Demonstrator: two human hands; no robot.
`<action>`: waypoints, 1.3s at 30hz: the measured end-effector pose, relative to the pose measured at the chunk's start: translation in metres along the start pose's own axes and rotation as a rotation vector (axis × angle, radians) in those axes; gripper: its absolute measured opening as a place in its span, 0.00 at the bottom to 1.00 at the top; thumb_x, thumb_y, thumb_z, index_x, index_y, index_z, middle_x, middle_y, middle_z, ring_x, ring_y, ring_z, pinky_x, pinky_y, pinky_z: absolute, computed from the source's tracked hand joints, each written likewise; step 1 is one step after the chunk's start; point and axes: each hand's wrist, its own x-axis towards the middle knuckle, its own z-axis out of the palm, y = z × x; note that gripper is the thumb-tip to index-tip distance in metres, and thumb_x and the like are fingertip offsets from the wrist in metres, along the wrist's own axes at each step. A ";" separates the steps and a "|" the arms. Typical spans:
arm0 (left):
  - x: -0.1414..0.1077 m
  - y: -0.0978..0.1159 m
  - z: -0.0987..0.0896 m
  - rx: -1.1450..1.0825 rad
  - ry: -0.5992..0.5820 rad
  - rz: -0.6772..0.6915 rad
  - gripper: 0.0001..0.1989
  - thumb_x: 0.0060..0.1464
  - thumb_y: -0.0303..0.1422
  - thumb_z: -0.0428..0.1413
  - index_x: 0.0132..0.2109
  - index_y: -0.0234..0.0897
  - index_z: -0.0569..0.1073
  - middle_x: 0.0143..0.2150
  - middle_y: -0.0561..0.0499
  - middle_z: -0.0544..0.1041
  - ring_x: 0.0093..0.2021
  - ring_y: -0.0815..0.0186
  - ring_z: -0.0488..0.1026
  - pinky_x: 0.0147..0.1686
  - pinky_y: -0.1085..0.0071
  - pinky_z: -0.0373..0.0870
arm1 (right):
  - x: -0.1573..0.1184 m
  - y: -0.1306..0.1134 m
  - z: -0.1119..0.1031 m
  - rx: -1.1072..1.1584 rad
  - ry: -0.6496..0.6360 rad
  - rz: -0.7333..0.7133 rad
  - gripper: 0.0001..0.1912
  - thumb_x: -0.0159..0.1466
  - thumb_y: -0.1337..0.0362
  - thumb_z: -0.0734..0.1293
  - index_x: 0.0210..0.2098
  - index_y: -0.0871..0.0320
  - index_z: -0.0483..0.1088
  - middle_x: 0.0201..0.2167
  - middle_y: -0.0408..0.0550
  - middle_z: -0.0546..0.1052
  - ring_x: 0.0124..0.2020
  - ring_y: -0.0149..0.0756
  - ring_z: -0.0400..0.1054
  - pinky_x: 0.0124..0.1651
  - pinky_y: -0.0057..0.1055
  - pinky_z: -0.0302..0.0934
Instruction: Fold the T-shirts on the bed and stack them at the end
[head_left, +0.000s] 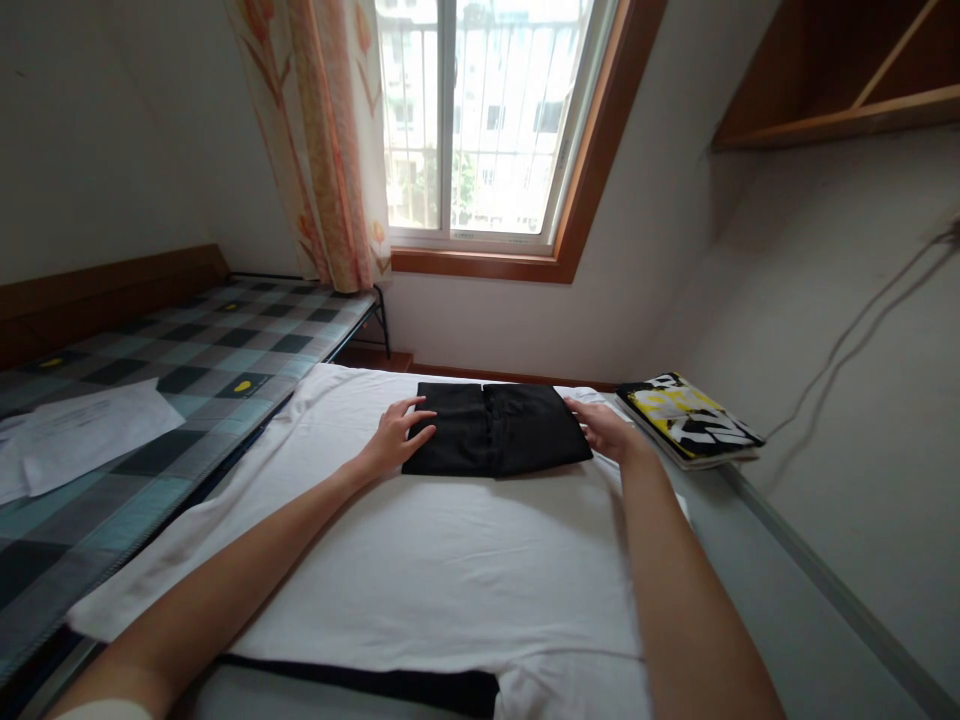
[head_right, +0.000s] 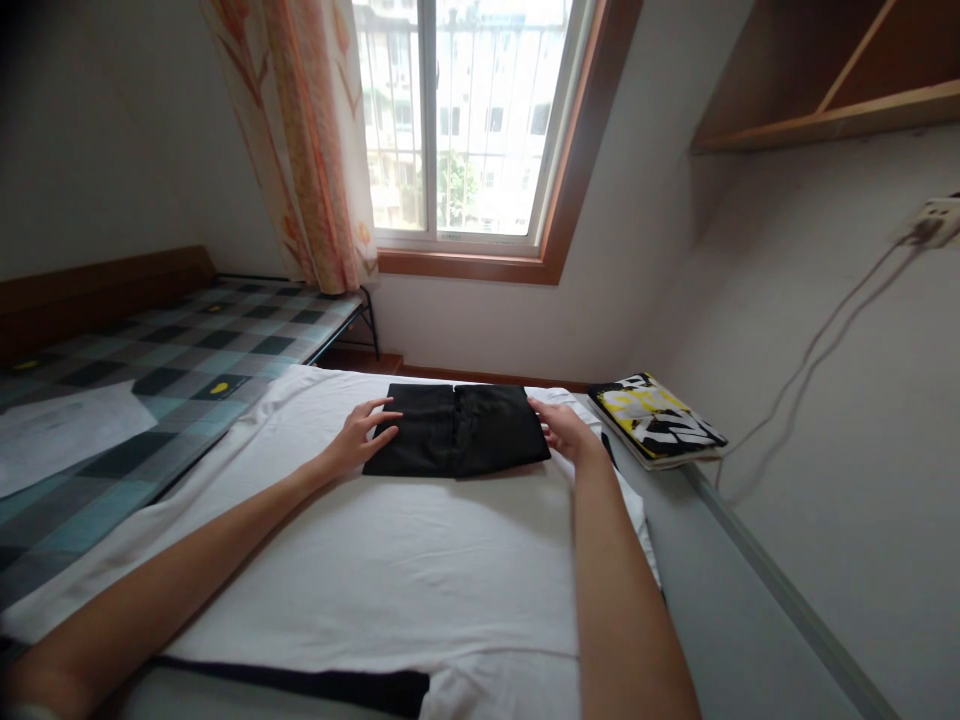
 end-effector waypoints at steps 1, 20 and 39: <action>0.002 0.003 -0.001 -0.054 0.033 -0.012 0.17 0.60 0.44 0.52 0.49 0.43 0.77 0.57 0.45 0.71 0.60 0.55 0.64 0.61 0.54 0.60 | -0.001 -0.004 0.002 0.044 -0.023 -0.002 0.10 0.61 0.59 0.69 0.38 0.60 0.75 0.34 0.51 0.80 0.29 0.32 0.73 0.26 0.24 0.65; 0.015 0.016 -0.013 -1.245 -0.118 -0.633 0.35 0.55 0.60 0.46 0.58 0.39 0.69 0.47 0.43 0.79 0.43 0.57 0.78 0.39 0.63 0.76 | -0.035 -0.046 0.088 -0.078 -0.327 -0.527 0.29 0.60 0.54 0.69 0.59 0.56 0.67 0.48 0.53 0.78 0.48 0.39 0.72 0.51 0.37 0.66; 0.008 0.017 -0.002 -1.202 -0.152 -0.607 0.47 0.48 0.35 0.65 0.69 0.51 0.49 0.56 0.46 0.74 0.48 0.58 0.77 0.48 0.59 0.76 | -0.018 0.027 0.140 -0.901 -0.252 -0.641 0.41 0.63 0.44 0.63 0.67 0.60 0.56 0.70 0.60 0.51 0.70 0.52 0.43 0.69 0.46 0.42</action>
